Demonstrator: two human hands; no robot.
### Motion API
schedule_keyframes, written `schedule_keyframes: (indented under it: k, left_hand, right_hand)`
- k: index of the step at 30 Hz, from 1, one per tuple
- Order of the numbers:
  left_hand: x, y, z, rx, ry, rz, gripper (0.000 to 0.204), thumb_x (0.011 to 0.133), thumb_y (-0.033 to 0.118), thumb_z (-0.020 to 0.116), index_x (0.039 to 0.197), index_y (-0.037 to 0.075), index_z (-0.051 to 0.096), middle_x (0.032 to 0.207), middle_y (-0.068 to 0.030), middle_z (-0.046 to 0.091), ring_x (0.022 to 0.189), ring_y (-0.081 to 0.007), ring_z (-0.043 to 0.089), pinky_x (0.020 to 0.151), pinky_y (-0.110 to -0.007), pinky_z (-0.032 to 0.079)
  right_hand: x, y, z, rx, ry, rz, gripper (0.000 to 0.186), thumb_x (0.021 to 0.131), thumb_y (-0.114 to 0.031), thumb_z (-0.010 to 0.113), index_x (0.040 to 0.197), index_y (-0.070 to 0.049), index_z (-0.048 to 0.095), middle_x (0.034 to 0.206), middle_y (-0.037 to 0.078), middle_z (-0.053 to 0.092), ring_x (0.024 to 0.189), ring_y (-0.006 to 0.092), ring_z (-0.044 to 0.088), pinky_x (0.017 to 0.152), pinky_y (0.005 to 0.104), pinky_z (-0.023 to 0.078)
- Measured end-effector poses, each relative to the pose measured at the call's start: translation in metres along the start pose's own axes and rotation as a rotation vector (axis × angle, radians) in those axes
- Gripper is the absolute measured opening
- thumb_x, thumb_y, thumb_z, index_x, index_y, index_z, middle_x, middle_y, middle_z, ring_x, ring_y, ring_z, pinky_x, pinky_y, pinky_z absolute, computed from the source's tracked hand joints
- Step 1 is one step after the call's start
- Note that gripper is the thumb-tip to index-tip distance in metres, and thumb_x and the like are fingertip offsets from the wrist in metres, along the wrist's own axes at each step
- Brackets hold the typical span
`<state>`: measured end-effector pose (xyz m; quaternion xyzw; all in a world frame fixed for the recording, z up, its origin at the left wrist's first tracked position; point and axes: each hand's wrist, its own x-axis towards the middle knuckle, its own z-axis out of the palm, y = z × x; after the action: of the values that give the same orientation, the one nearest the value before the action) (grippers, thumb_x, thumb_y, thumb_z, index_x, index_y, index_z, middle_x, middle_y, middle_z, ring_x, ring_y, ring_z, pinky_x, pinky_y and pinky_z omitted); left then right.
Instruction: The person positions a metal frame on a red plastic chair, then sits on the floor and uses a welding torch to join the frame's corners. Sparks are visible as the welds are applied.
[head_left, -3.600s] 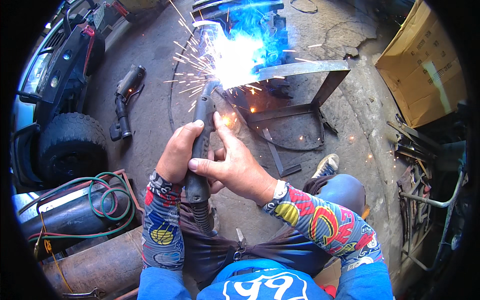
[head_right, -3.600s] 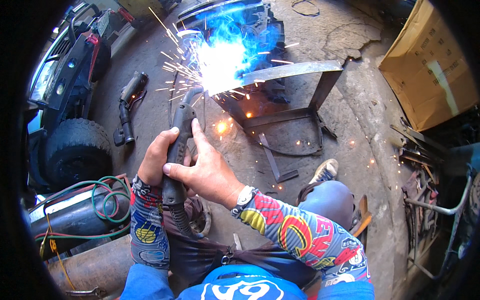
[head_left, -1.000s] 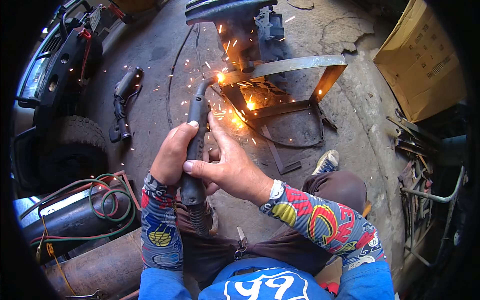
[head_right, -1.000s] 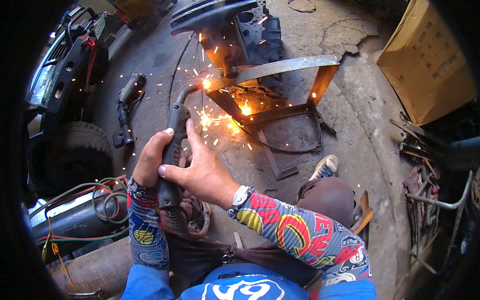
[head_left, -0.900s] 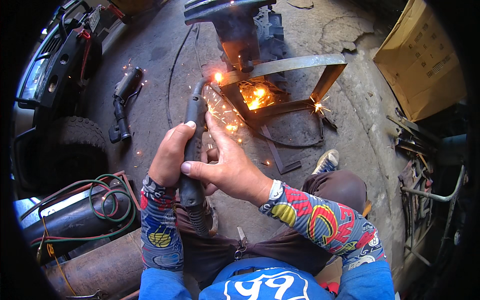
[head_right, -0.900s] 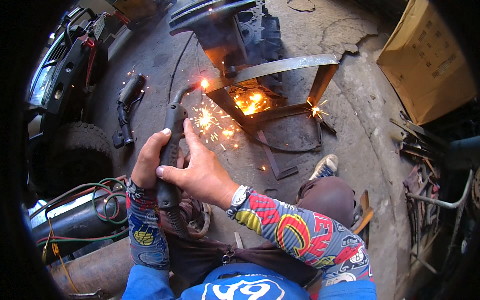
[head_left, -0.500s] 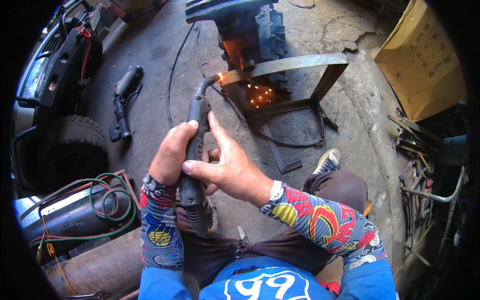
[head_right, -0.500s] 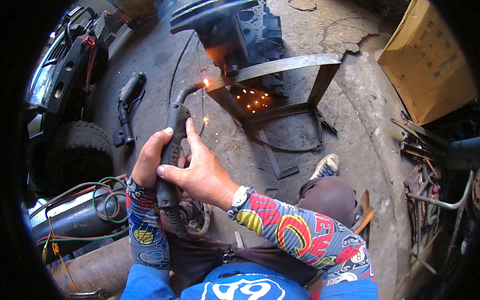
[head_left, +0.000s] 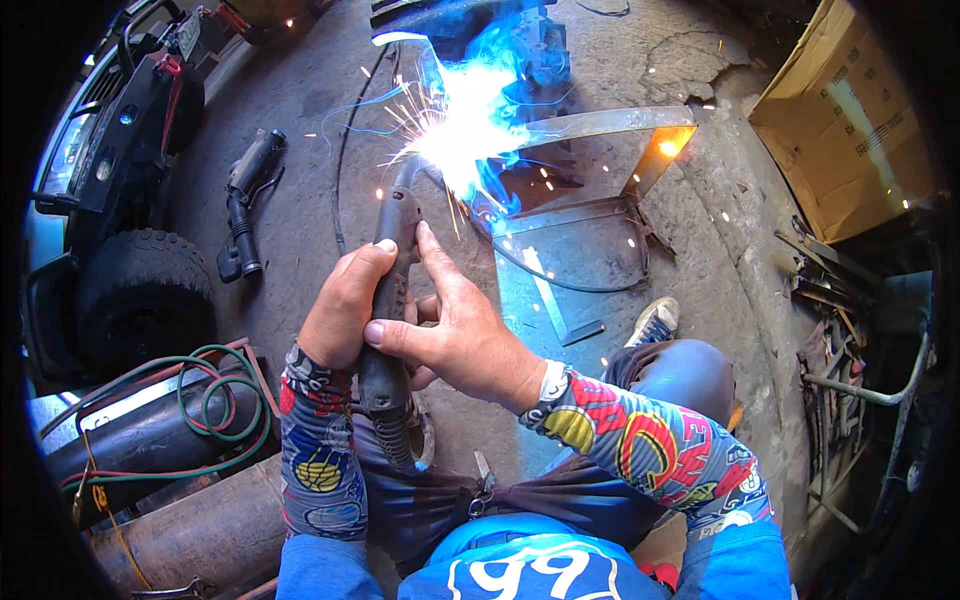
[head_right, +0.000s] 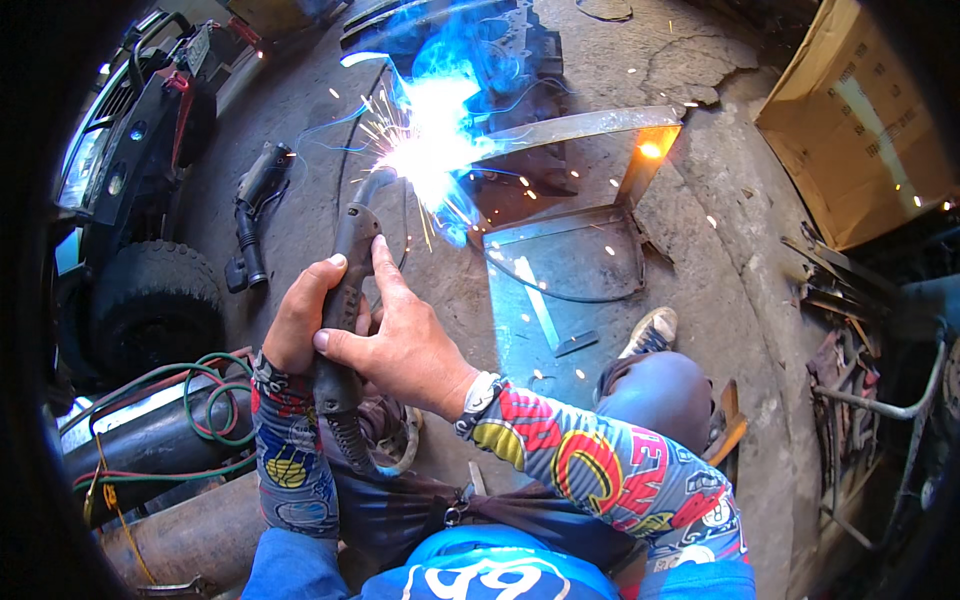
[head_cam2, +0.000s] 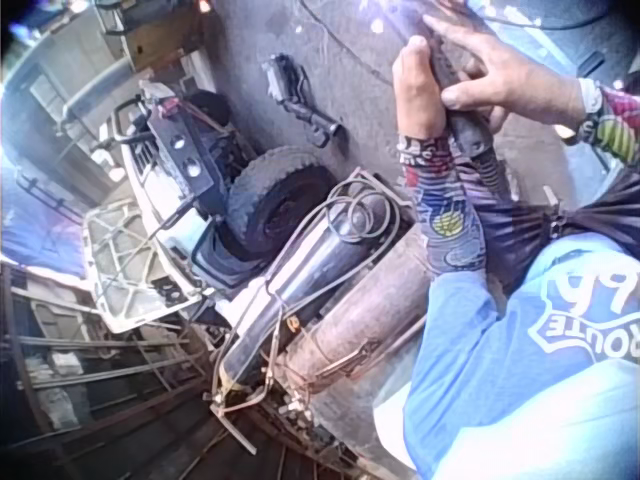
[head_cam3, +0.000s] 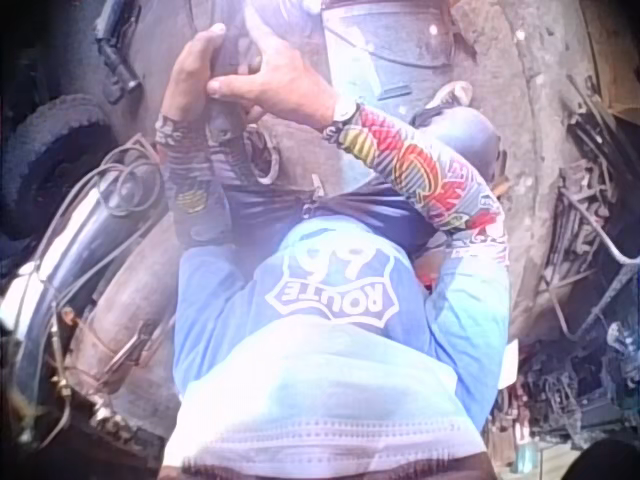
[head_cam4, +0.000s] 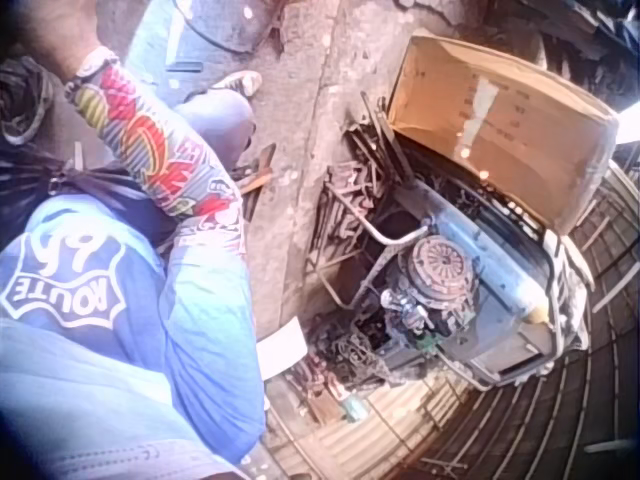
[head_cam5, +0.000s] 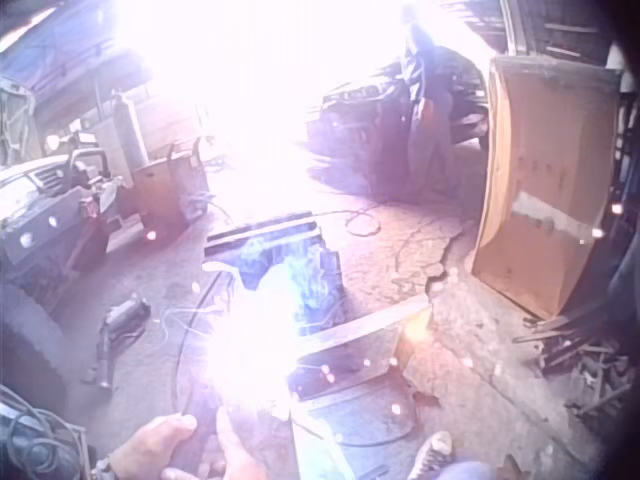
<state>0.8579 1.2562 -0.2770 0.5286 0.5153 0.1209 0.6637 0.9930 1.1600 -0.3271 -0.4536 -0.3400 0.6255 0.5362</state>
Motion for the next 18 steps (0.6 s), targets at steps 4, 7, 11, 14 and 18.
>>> schedule_keyframes:
  k: [4,7,11,14,18]
  left_hand:
    - [-0.001,0.003,0.002,-0.005,-0.051,0.044,0.040,0.102,0.039,0.050,0.101,0.001,0.061,0.070,-0.0075,0.064,0.057,-0.0143,0.062,0.050,-0.027,0.050]
    - [-0.004,0.006,0.007,-0.001,-0.019,0.052,0.042,0.101,0.041,0.050,0.097,0.001,0.063,0.070,-0.0079,0.065,0.057,-0.0151,0.062,0.052,-0.028,0.050]
    - [-0.007,0.008,0.011,0.027,0.048,0.039,0.046,0.100,0.044,0.050,0.090,0.001,0.066,0.069,-0.0087,0.065,0.057,-0.0164,0.060,0.056,-0.028,0.049]
    - [-0.005,0.008,0.008,0.028,0.010,0.058,0.042,0.101,0.040,0.050,0.095,0.001,0.063,0.070,-0.0085,0.065,0.057,-0.0156,0.062,0.052,-0.028,0.049]
    - [-0.005,0.005,0.003,0.061,-0.002,0.053,0.039,0.101,0.038,0.049,0.096,0.001,0.061,0.068,-0.0085,0.065,0.055,-0.0155,0.062,0.049,-0.029,0.048]
  right_hand:
    - [-0.001,0.001,-0.001,0.054,-0.068,-0.004,0.118,0.089,-0.025,0.080,0.163,0.001,-0.009,0.106,0.024,0.068,0.082,0.0235,0.073,0.056,0.0314,0.058]
    - [-0.001,-0.001,-0.001,-0.027,-0.034,-0.047,0.118,0.089,-0.026,0.080,0.163,0.001,-0.008,0.104,0.024,0.068,0.082,0.0235,0.073,0.056,0.0313,0.058]
    - [-0.003,-0.004,-0.001,-0.017,-0.039,0.016,0.118,0.087,-0.027,0.080,0.162,0.003,-0.006,0.102,0.024,0.069,0.083,0.0238,0.073,0.061,0.0319,0.058]
    - [-0.004,-0.005,-0.001,0.003,-0.016,0.061,0.119,0.081,-0.031,0.082,0.161,0.008,0.004,0.102,0.025,0.070,0.091,0.0270,0.073,0.078,0.0343,0.057]
    - [-0.004,-0.006,0.001,0.032,-0.067,0.012,0.118,0.089,-0.021,0.079,0.163,-0.002,-0.011,0.092,0.016,0.067,0.073,0.0184,0.070,0.054,0.0298,0.057]
